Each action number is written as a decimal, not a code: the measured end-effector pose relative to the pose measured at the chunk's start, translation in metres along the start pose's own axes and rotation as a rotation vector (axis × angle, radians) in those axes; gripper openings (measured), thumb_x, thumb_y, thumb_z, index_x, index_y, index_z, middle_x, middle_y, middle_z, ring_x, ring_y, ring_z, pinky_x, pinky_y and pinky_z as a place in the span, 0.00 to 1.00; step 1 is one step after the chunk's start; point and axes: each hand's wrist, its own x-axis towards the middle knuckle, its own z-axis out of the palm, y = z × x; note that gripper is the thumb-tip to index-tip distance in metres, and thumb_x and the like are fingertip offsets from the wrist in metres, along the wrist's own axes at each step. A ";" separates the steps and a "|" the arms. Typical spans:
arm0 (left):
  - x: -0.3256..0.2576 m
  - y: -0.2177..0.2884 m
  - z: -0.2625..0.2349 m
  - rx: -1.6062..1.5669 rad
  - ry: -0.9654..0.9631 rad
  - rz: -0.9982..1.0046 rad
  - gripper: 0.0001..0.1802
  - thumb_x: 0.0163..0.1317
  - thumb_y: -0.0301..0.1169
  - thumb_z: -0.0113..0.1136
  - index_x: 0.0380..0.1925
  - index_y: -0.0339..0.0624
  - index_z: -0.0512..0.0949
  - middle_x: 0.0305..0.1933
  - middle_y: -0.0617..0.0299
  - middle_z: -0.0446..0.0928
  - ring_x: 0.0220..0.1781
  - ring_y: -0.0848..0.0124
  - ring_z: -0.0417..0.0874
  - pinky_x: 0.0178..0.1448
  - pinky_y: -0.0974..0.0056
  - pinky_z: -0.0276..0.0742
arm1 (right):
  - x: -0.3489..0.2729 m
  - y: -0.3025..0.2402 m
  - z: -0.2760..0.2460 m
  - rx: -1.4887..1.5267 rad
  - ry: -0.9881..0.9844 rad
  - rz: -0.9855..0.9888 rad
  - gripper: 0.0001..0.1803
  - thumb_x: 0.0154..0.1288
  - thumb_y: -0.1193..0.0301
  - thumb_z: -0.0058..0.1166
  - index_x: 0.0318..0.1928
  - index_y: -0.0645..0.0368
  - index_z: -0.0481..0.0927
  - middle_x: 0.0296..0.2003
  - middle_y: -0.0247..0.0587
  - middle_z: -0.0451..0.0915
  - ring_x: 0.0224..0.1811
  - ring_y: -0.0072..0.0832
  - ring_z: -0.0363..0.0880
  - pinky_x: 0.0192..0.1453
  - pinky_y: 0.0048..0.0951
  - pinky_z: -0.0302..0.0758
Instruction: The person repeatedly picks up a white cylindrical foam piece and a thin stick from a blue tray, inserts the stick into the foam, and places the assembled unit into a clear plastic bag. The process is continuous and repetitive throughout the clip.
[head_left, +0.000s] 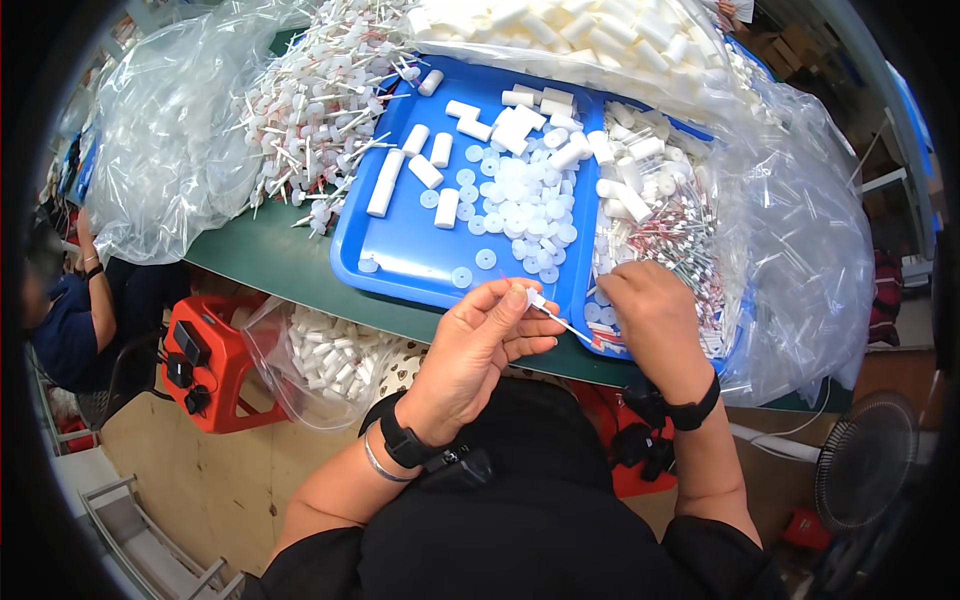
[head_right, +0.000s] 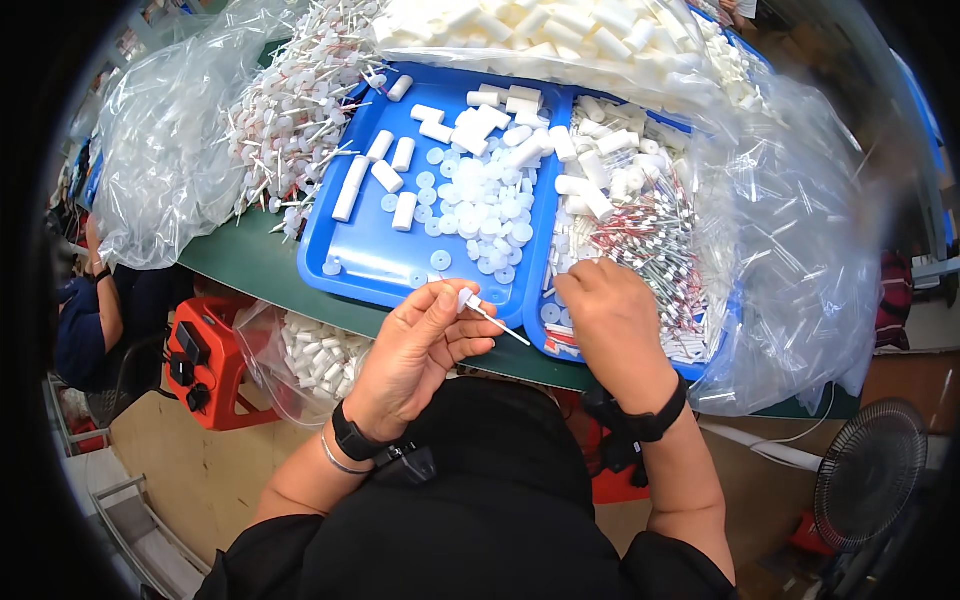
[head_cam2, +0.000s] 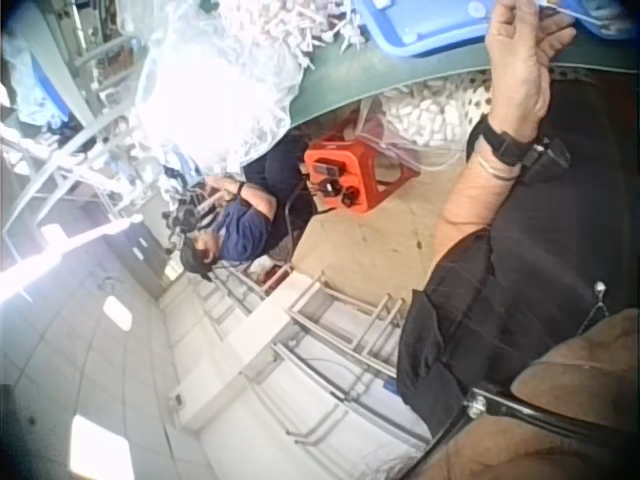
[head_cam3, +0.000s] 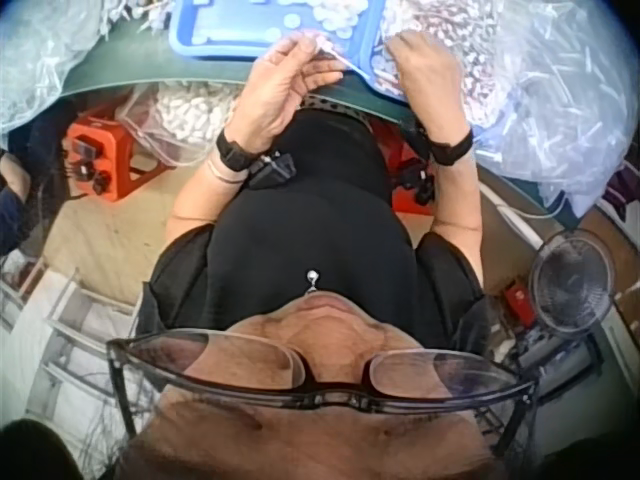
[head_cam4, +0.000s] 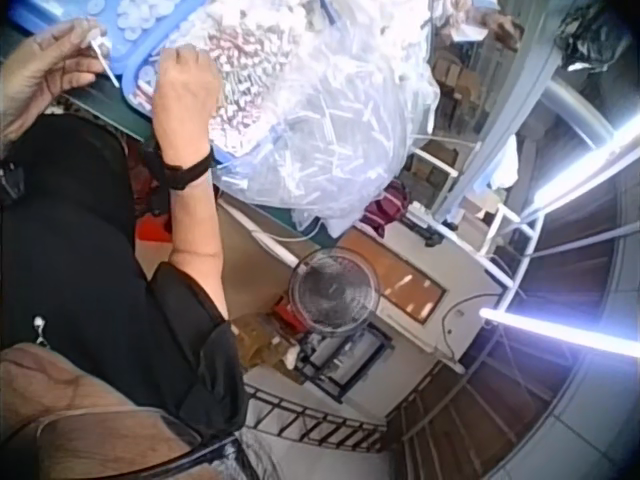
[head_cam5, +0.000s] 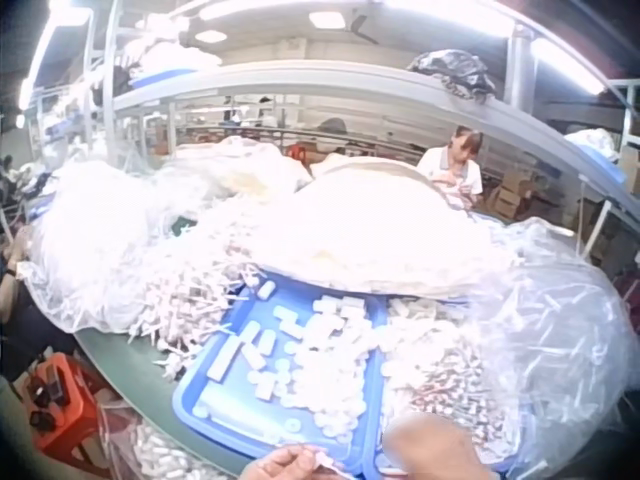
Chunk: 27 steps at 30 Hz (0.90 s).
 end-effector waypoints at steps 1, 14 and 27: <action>-0.001 0.001 0.001 0.016 0.011 0.001 0.18 0.76 0.39 0.54 0.55 0.37 0.75 0.50 0.51 0.82 0.52 0.64 0.87 0.56 0.63 0.85 | 0.003 -0.002 0.000 -0.026 -0.044 -0.032 0.07 0.52 0.78 0.56 0.34 0.60 0.81 0.33 0.39 0.77 0.39 0.37 0.79 0.42 0.37 0.77; 0.004 -0.004 0.002 0.017 0.027 -0.008 0.20 0.78 0.35 0.50 0.63 0.34 0.70 0.57 0.47 0.79 0.58 0.60 0.85 0.62 0.60 0.83 | 0.016 0.009 -0.013 0.062 -0.415 -0.114 0.06 0.60 0.76 0.52 0.39 0.61 0.76 0.34 0.45 0.76 0.42 0.42 0.81 0.43 0.41 0.78; 0.007 -0.006 -0.002 -0.079 -0.006 -0.019 0.18 0.78 0.35 0.51 0.61 0.36 0.73 0.58 0.55 0.78 0.59 0.65 0.83 0.64 0.63 0.81 | 0.017 0.005 -0.011 0.135 -0.354 -0.161 0.06 0.59 0.78 0.52 0.38 0.62 0.76 0.37 0.49 0.76 0.35 0.48 0.81 0.39 0.44 0.80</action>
